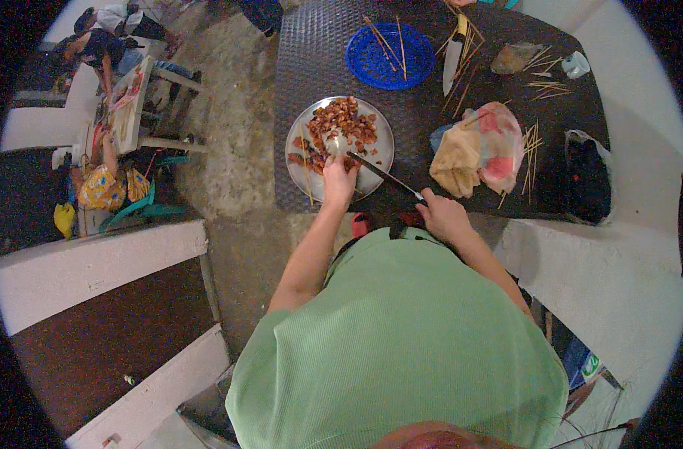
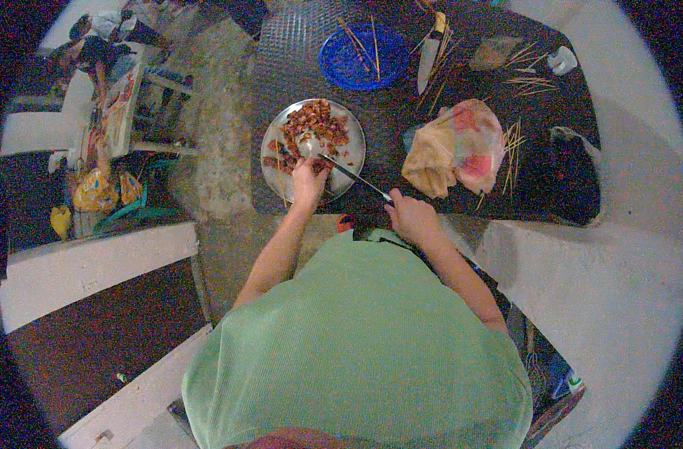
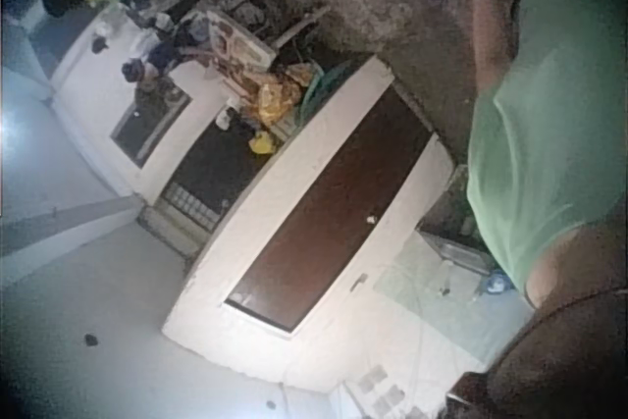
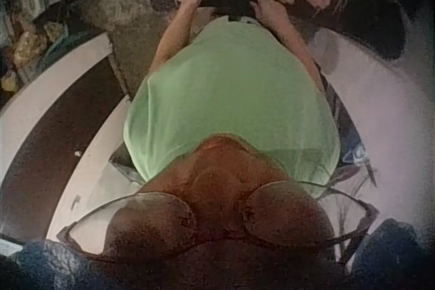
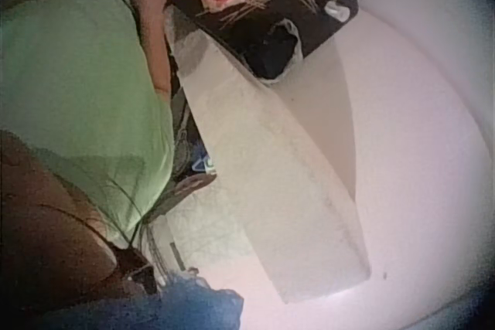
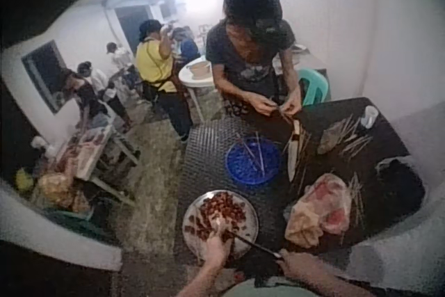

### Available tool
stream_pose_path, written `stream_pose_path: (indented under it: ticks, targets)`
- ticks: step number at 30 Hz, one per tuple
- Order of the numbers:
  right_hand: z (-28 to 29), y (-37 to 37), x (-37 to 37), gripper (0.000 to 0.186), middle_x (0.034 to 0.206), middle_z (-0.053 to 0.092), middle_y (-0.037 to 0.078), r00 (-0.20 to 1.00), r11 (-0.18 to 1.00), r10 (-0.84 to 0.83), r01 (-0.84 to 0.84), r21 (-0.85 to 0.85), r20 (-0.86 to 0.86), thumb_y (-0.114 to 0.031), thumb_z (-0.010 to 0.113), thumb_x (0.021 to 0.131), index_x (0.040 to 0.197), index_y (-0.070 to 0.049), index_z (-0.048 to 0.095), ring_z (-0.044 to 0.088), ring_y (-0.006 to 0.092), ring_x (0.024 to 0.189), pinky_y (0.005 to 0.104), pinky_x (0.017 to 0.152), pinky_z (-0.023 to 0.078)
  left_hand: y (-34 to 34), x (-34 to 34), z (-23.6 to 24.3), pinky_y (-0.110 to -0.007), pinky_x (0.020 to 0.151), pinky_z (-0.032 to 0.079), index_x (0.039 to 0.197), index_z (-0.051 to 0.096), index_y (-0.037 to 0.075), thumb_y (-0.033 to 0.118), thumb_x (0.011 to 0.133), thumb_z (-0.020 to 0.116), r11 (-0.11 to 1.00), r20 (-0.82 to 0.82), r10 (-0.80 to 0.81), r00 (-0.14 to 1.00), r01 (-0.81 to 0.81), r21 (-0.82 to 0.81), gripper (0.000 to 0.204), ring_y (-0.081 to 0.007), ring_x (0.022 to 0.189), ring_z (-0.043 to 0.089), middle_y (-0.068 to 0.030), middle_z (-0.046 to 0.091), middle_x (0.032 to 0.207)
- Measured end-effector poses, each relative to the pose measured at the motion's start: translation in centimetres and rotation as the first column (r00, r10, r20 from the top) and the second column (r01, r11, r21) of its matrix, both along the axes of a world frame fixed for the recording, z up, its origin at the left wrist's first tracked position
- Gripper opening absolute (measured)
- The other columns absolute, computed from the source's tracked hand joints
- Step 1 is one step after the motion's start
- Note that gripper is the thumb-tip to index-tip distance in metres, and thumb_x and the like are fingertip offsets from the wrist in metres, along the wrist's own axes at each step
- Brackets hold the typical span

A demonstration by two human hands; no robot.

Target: The person skewers pieces of meat by hand, using a knife to push them onto wooden sticks from a metal plate and then placing the finished skewers into a blue container.

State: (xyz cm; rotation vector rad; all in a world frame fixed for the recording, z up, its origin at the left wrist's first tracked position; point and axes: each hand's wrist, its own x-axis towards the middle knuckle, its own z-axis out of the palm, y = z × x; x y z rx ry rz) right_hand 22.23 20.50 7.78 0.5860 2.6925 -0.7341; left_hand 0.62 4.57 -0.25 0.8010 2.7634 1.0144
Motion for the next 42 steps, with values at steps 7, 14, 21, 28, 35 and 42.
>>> stream_pose_path:
  ticks: [7, 14, 21, 28, 35, 42]
  targets:
    - [0.3, -0.2, -0.1, 0.028, 0.084, 0.065, 0.020, 1.000, 1.000, 0.002, -0.002, -0.002, 0.019, -0.031, 0.048, 0.093, 0.105, -0.006, 0.046, 0.065, 0.0401, 0.074, 0.0518, 0.064, 0.052, 0.2, 0.3, -0.3, -0.044, 0.079, 0.049, 0.092, 0.066, -0.001, 0.019, 0.073, 0.074, 0.999, -0.010, 0.052, 0.999, -0.052, -0.011, 0.030, -0.0383, 0.088, 0.060, -0.0208, 0.061, 0.092]
    - [-0.6, -0.2, -0.2, 0.027, 0.079, 0.064, 0.019, 0.999, 0.999, 0.050, -0.050, -0.002, 0.006, -0.030, 0.047, 0.094, 0.107, -0.006, 0.045, 0.064, 0.0400, 0.072, 0.0518, 0.061, 0.051, 0.4, 0.9, 0.3, -0.045, 0.078, 0.049, 0.092, 0.065, -0.003, 0.011, 0.072, 0.071, 0.998, -0.005, 0.051, 0.999, -0.051, 0.048, 0.025, -0.0397, 0.087, 0.060, -0.0218, 0.060, 0.094]
    - [-2.0, -0.2, -1.8, 0.026, 0.077, 0.064, 0.019, 0.994, 0.995, 0.104, -0.103, 0.014, -0.041, -0.027, 0.045, 0.095, 0.110, -0.006, 0.044, 0.064, 0.0404, 0.070, 0.0519, 0.060, 0.051, 0.4, 0.8, 0.7, -0.044, 0.077, 0.048, 0.086, 0.063, -0.004, 0.007, 0.074, 0.067, 0.998, 0.055, 0.046, 0.997, -0.048, 0.037, 0.017, -0.0387, 0.086, 0.060, -0.0211, 0.058, 0.094]
    - [-1.8, -0.5, -5.1, 0.025, 0.079, 0.064, 0.020, 0.993, 0.991, 0.115, -0.112, -0.070, 0.040, -0.026, 0.046, 0.095, 0.110, -0.007, 0.041, 0.064, 0.0397, 0.075, 0.0527, 0.063, 0.049, 0.7, 1.0, 1.0, -0.044, 0.081, 0.048, 0.090, 0.064, -0.003, 0.009, 0.070, 0.070, 0.997, 0.089, 0.080, 0.993, -0.081, 0.008, 0.025, -0.0378, 0.089, 0.059, -0.0195, 0.059, 0.095]
    - [1.2, 0.1, -2.3, 0.025, 0.078, 0.066, 0.019, 0.988, 0.993, 0.119, -0.116, -0.034, 0.101, -0.026, 0.048, 0.093, 0.108, -0.006, 0.046, 0.066, 0.0386, 0.074, 0.0521, 0.061, 0.050, 1.1, 1.0, 0.3, -0.045, 0.084, 0.047, 0.090, 0.063, -0.003, 0.011, 0.071, 0.070, 0.992, 0.042, 0.129, 0.991, -0.129, -0.008, 0.024, -0.0397, 0.092, 0.056, -0.0213, 0.057, 0.096]
    - [3.2, 1.1, 0.2, 0.026, 0.078, 0.064, 0.022, 0.979, 0.998, 0.067, -0.061, -0.035, 0.191, -0.028, 0.048, 0.094, 0.110, -0.007, 0.043, 0.063, 0.0419, 0.074, 0.0535, 0.063, 0.049, 1.0, 0.6, -1.2, -0.047, 0.085, 0.045, 0.092, 0.061, -0.001, 0.011, 0.072, 0.069, 0.985, -0.042, 0.171, 0.984, -0.169, 0.033, 0.024, -0.0389, 0.095, 0.054, -0.0209, 0.057, 0.099]
